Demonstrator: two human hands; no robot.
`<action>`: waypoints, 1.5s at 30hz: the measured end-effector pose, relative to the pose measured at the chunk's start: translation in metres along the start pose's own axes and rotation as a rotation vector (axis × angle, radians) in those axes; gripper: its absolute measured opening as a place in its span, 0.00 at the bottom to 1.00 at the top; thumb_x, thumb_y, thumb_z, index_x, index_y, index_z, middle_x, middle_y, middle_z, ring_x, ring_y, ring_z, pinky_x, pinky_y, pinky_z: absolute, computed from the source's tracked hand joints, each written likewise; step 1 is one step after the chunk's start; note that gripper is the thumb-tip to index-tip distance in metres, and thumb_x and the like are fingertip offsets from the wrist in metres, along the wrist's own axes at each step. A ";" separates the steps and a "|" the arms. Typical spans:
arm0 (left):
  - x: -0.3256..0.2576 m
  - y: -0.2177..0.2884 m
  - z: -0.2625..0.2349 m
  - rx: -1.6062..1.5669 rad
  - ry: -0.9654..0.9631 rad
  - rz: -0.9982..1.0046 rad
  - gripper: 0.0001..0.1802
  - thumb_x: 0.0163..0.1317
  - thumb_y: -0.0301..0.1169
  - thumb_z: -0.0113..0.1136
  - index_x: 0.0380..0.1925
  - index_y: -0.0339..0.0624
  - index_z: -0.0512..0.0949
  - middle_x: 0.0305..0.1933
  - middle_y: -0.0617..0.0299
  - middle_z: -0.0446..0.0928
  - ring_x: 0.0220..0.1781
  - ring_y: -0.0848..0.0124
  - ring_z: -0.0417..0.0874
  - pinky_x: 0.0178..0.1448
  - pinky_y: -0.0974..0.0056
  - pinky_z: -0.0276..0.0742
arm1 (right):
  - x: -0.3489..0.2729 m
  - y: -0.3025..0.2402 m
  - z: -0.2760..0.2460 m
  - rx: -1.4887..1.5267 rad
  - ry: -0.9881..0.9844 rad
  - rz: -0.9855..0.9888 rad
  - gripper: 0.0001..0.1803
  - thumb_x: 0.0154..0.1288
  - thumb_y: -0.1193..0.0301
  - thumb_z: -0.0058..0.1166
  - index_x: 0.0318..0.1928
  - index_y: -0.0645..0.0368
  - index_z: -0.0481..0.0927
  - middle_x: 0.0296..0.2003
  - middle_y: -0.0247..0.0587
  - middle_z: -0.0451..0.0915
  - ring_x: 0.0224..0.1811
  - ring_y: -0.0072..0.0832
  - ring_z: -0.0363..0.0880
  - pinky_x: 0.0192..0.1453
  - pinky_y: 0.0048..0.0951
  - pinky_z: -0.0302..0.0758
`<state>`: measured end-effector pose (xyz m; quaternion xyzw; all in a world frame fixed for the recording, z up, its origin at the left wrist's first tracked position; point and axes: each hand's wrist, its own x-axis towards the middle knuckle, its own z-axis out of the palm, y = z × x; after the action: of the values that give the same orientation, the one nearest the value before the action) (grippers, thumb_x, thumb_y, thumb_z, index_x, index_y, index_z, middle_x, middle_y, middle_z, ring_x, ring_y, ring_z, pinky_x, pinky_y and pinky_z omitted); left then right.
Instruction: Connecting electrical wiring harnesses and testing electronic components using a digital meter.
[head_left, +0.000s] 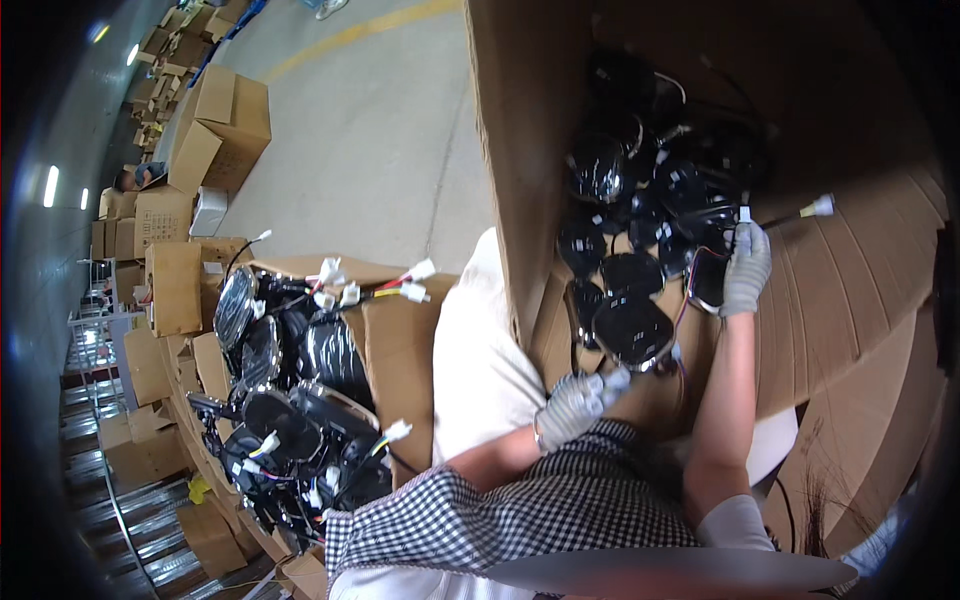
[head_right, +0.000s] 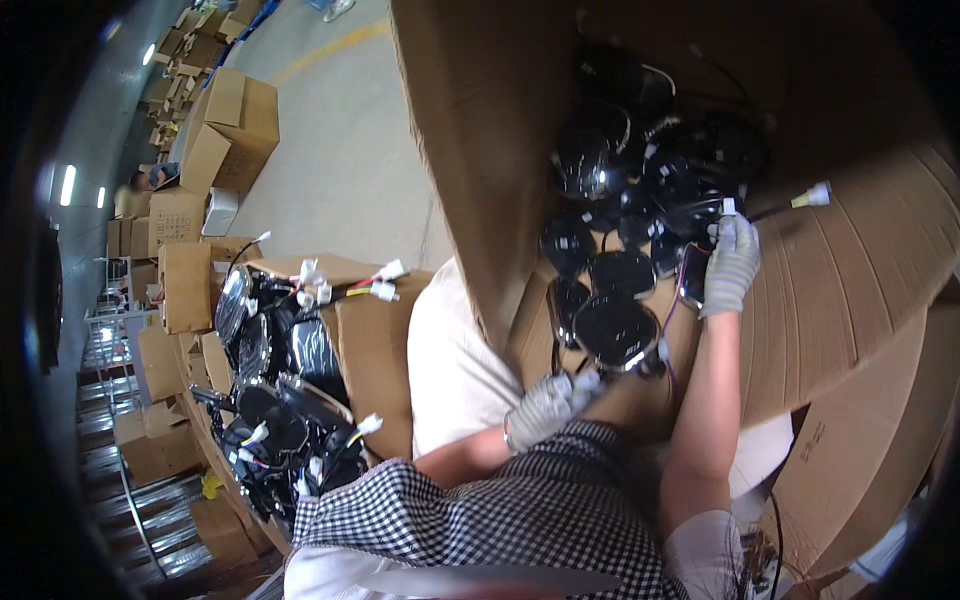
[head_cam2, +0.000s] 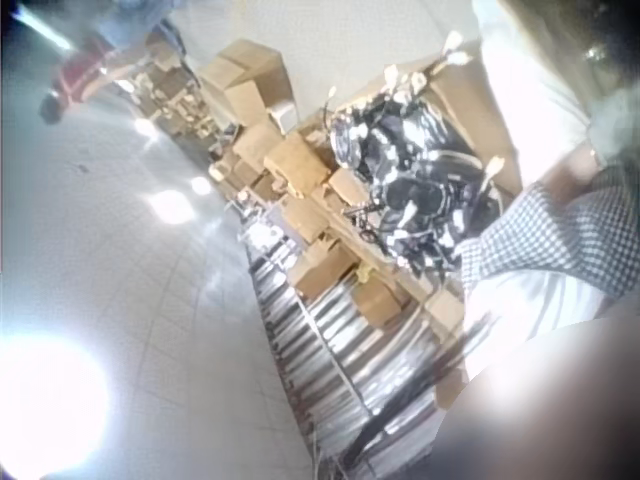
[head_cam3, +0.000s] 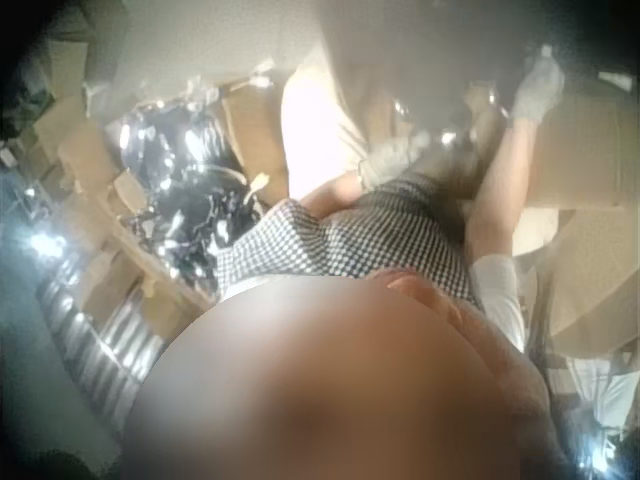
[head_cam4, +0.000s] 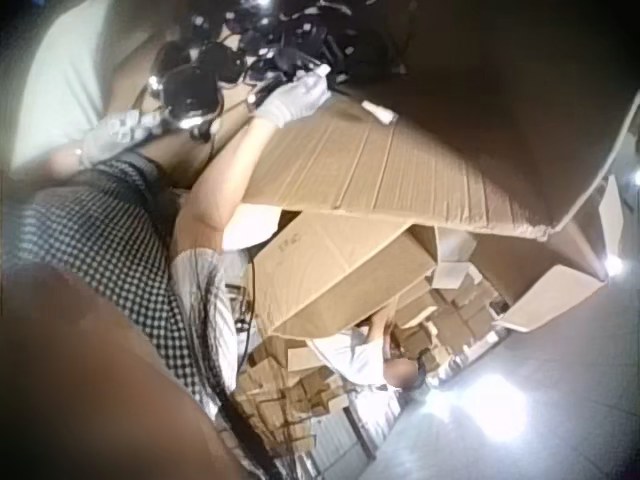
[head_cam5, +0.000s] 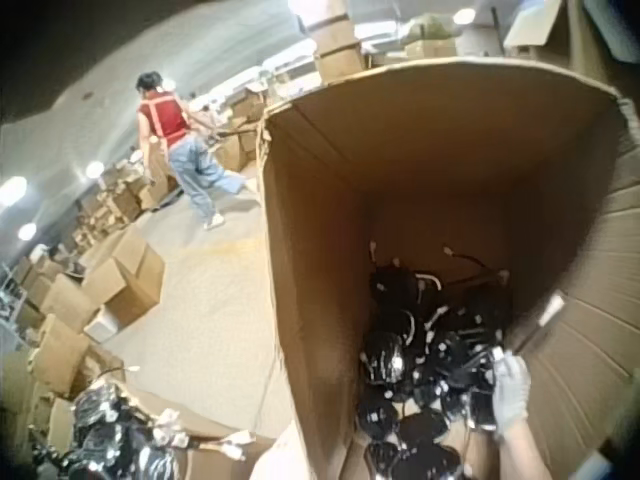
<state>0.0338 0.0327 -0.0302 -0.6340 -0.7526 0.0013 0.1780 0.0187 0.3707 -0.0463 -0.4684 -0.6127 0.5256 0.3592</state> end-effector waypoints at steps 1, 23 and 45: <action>0.002 -0.003 -0.002 -0.387 -0.043 -0.192 0.19 0.65 0.25 0.42 0.56 0.38 0.68 0.45 0.59 0.75 0.33 0.74 0.75 0.29 0.70 0.71 | -0.022 -0.008 -0.010 -0.191 -0.058 -0.176 0.10 0.67 0.71 0.47 0.41 0.63 0.79 0.35 0.43 0.76 0.33 0.32 0.78 0.41 0.35 0.74; -0.007 -0.019 -0.021 -1.726 0.111 -0.611 0.12 0.66 0.24 0.52 0.48 0.36 0.76 0.47 0.60 0.79 0.47 0.75 0.79 0.51 0.73 0.76 | -0.236 -0.032 -0.088 -0.121 -0.911 -0.203 0.13 0.65 0.65 0.48 0.41 0.61 0.79 0.33 0.41 0.77 0.39 0.30 0.78 0.45 0.33 0.74; 0.009 -0.033 -0.069 -0.894 -0.452 -0.347 0.10 0.58 0.28 0.53 0.38 0.41 0.81 0.35 0.55 0.82 0.36 0.61 0.82 0.39 0.62 0.77 | -0.257 -0.023 -0.070 0.473 -1.017 0.689 0.17 0.61 0.60 0.57 0.26 0.61 0.83 0.20 0.35 0.79 0.20 0.21 0.71 0.26 0.23 0.67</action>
<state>0.0200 0.0193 0.0440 -0.4982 -0.7930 -0.2125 -0.2790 0.1576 0.1480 0.0032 -0.2393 -0.3891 0.8868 -0.0709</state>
